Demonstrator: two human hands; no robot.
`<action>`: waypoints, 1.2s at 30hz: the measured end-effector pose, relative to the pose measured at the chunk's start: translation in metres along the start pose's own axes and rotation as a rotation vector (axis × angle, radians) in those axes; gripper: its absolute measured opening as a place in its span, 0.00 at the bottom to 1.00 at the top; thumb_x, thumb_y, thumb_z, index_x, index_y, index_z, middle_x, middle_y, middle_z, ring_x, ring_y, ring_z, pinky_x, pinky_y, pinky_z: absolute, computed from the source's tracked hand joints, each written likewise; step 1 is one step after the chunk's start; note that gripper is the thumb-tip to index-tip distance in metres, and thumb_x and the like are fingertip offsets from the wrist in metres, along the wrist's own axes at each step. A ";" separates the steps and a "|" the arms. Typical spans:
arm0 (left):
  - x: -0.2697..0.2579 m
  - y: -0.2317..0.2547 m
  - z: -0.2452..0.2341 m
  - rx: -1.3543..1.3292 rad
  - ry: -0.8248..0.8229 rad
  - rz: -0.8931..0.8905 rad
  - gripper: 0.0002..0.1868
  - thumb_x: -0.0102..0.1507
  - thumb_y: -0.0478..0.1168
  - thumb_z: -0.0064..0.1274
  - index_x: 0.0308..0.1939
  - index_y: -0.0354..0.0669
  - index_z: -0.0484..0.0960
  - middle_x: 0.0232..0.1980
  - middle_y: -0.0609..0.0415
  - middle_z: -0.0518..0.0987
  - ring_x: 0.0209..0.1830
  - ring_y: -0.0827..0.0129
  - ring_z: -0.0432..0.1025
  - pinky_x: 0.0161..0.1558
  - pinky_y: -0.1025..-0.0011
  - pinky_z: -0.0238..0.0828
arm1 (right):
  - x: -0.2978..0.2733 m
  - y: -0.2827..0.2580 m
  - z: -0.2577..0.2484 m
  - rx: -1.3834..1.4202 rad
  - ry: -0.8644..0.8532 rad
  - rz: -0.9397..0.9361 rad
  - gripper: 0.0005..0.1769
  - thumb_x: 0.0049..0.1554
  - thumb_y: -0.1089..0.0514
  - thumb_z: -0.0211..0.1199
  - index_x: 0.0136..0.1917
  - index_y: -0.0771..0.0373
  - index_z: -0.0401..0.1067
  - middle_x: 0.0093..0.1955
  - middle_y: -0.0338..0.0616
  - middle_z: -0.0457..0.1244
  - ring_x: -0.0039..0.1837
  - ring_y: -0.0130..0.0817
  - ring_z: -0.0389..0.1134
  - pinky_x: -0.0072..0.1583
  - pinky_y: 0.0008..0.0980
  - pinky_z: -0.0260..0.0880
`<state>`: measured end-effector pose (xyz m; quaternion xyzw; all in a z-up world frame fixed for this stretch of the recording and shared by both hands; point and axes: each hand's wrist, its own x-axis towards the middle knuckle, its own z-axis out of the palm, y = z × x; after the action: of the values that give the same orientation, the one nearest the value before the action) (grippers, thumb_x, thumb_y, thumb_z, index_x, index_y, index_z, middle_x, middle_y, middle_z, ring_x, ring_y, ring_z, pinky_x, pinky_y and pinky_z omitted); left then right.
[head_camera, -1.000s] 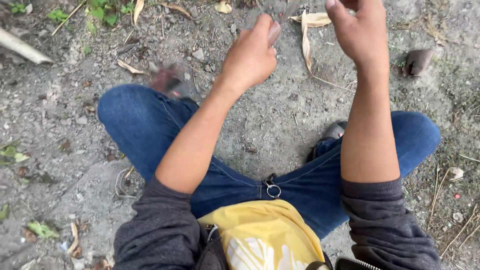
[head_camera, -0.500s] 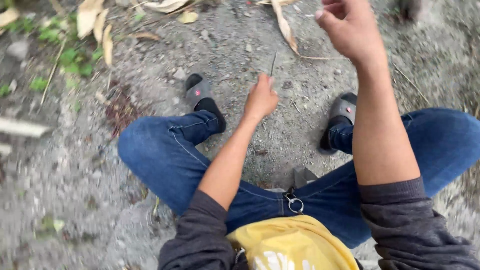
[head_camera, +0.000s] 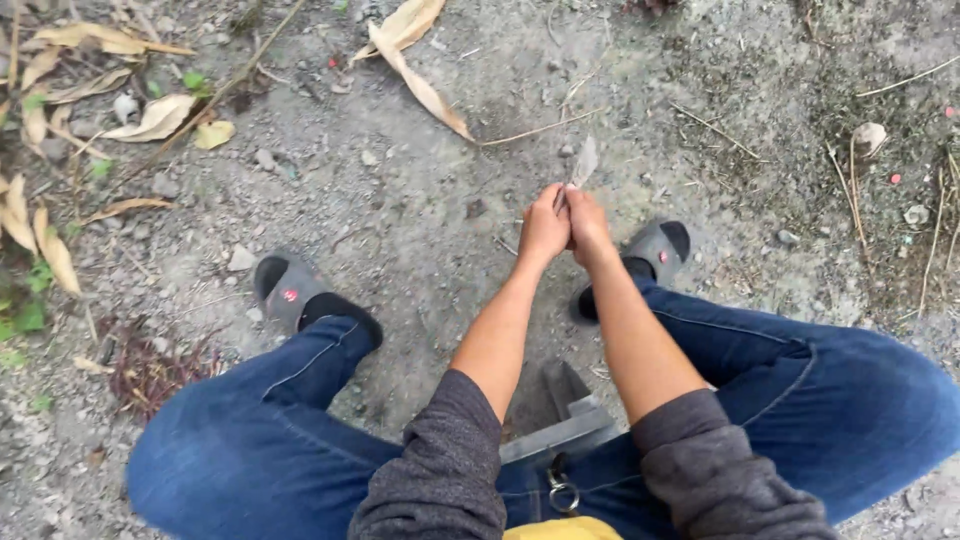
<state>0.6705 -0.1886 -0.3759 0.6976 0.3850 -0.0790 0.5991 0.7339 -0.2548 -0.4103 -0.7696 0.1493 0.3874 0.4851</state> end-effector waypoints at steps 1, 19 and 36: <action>0.001 0.005 0.003 -0.081 0.045 0.000 0.23 0.67 0.44 0.46 0.68 0.50 0.74 0.62 0.40 0.79 0.67 0.45 0.70 0.67 0.51 0.68 | 0.008 0.003 0.002 -0.015 0.000 -0.020 0.32 0.62 0.40 0.56 0.67 0.67 0.66 0.64 0.68 0.63 0.60 0.64 0.69 0.50 0.65 0.73; 0.061 0.054 0.062 -0.020 0.017 0.059 0.34 0.62 0.37 0.50 0.74 0.56 0.67 0.63 0.47 0.77 0.63 0.51 0.74 0.62 0.53 0.69 | 0.097 0.067 0.007 0.802 -0.019 0.200 0.23 0.61 0.37 0.55 0.58 0.53 0.73 0.56 0.47 0.67 0.57 0.46 0.69 0.55 0.49 0.74; 0.064 -0.094 -0.152 -0.141 0.345 -0.139 0.18 0.64 0.49 0.60 0.58 0.59 0.82 0.26 0.54 0.81 0.16 0.65 0.73 0.12 0.68 0.73 | 0.085 0.072 0.011 1.026 -0.025 0.327 0.18 0.62 0.46 0.54 0.63 0.53 0.64 0.64 0.46 0.63 0.71 0.49 0.64 0.70 0.53 0.65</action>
<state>0.6022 -0.0251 -0.4442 0.6290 0.5338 0.0276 0.5645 0.7409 -0.2679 -0.5215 -0.3958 0.4315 0.3445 0.7338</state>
